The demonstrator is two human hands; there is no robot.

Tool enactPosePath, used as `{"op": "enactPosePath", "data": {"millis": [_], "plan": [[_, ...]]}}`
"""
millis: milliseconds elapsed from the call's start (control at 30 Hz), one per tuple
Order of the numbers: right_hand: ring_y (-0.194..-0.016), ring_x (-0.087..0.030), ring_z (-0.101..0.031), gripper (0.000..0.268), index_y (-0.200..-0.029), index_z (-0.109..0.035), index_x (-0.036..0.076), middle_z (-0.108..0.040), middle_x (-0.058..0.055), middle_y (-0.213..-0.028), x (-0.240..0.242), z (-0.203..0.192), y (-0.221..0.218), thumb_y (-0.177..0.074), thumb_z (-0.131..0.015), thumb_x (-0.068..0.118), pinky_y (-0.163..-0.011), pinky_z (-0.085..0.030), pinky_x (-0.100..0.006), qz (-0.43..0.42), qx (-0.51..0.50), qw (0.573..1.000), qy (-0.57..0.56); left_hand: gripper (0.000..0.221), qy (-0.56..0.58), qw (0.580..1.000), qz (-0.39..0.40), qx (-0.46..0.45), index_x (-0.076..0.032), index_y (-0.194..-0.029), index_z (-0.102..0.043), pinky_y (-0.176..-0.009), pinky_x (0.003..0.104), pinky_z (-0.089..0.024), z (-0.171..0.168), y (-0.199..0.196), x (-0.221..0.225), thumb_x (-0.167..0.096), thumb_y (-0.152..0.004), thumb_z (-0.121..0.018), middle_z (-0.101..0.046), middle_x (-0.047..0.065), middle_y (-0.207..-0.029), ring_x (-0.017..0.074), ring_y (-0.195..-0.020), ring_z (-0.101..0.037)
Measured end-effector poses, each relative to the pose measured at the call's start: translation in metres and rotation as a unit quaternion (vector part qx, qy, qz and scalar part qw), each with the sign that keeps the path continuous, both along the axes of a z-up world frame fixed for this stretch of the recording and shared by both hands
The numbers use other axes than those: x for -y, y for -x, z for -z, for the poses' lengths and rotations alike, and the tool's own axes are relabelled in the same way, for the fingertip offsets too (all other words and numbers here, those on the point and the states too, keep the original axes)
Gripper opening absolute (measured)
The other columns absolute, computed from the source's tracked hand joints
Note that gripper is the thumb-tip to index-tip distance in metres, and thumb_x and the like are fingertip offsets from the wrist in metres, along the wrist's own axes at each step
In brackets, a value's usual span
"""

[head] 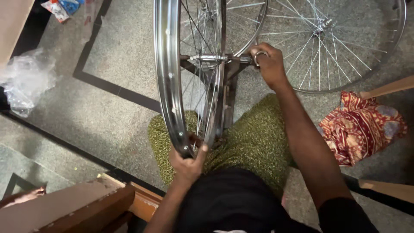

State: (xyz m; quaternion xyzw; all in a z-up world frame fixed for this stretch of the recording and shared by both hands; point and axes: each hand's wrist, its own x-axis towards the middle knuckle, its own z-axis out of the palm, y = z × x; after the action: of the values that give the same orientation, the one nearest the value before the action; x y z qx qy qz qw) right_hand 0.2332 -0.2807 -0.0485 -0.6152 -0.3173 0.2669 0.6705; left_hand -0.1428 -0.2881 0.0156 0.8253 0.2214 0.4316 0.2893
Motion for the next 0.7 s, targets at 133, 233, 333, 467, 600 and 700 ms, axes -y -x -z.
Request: {"op": "enactPosePath", "data": {"millis": [133, 233, 333, 467, 600, 700], "plan": [[-0.073, -0.011, -0.052, 0.013, -0.097, -0.070, 0.001, -0.059, -0.002, -0.081, 0.003, 0.016, 0.007, -0.094, -0.060, 0.009, -0.063, -0.041, -0.029, 0.059, 0.095, 0.994, 0.005, 0.033, 0.207, 0.978, -0.028, 0.004, -0.001, -0.115, -0.066, -0.066, 0.026, -0.051, -0.005, 0.008, 0.009, -0.011, -0.087, -0.081, -0.068, 0.005, -0.095, 0.0131, -0.076, -0.061], [-0.076, -0.013, -0.055, 0.010, -0.096, -0.069, 0.001, -0.058, -0.003, -0.083, 0.003, 0.020, 0.011, -0.096, -0.066, 0.010, -0.066, -0.044, -0.027, 0.091, 0.163, 0.982, -0.013, 0.029, 0.170, 0.985, -0.026, 0.019, -0.004, -0.109, -0.067, -0.061, 0.023, -0.051, -0.010, 0.007, 0.006, -0.005, -0.082, -0.078, -0.068, 0.001, -0.087, 0.0076, -0.070, -0.063], [-0.079, -0.013, -0.056, 0.007, -0.097, -0.066, 0.002, -0.060, -0.005, -0.084, 0.018, 0.027, 0.014, -0.096, -0.063, 0.007, -0.069, -0.046, -0.028, 0.094, 0.126, 0.987, -0.040, 0.026, 0.209, 0.977, -0.036, 0.002, -0.003, -0.108, -0.069, -0.061, 0.025, -0.049, -0.007, 0.008, 0.004, -0.003, -0.083, -0.079, -0.066, 0.003, -0.081, 0.0092, -0.068, -0.060], [-0.083, -0.016, -0.060, 0.007, -0.101, -0.065, 0.000, -0.063, -0.009, -0.089, 0.031, 0.020, 0.023, -0.098, -0.060, 0.004, -0.075, -0.048, -0.032, 0.154, 0.254, 0.954, -0.051, 0.026, 0.181, 0.983, 0.010, 0.006, -0.004, -0.108, -0.067, -0.063, 0.024, -0.052, -0.010, 0.018, -0.010, -0.004, -0.084, -0.077, -0.069, 0.003, -0.088, 0.0091, -0.071, -0.064], [-0.080, -0.016, -0.060, 0.005, -0.098, -0.064, 0.000, -0.063, -0.009, -0.087, 0.065, 0.024, 0.054, -0.098, -0.060, 0.003, -0.071, -0.048, -0.032, 0.236, 0.224, 0.945, -0.025, 0.028, 0.156, 0.986, 0.059, -0.019, -0.003, -0.112, -0.065, -0.071, 0.026, -0.055, -0.023, 0.030, -0.023, -0.005, -0.086, -0.075, -0.070, 0.004, -0.095, 0.0115, -0.078, -0.067], [-0.079, -0.016, -0.059, 0.006, -0.096, -0.064, 0.000, -0.062, -0.009, -0.085, 0.079, 0.022, 0.062, -0.099, -0.059, 0.003, -0.070, -0.047, -0.032, 0.283, 0.229, 0.931, -0.027, 0.030, 0.289, 0.951, 0.064, -0.092, -0.004, -0.115, -0.066, -0.060, 0.030, -0.052, -0.031, 0.025, -0.034, -0.009, -0.088, -0.077, -0.068, 0.009, -0.083, 0.0157, -0.065, -0.063]]}}
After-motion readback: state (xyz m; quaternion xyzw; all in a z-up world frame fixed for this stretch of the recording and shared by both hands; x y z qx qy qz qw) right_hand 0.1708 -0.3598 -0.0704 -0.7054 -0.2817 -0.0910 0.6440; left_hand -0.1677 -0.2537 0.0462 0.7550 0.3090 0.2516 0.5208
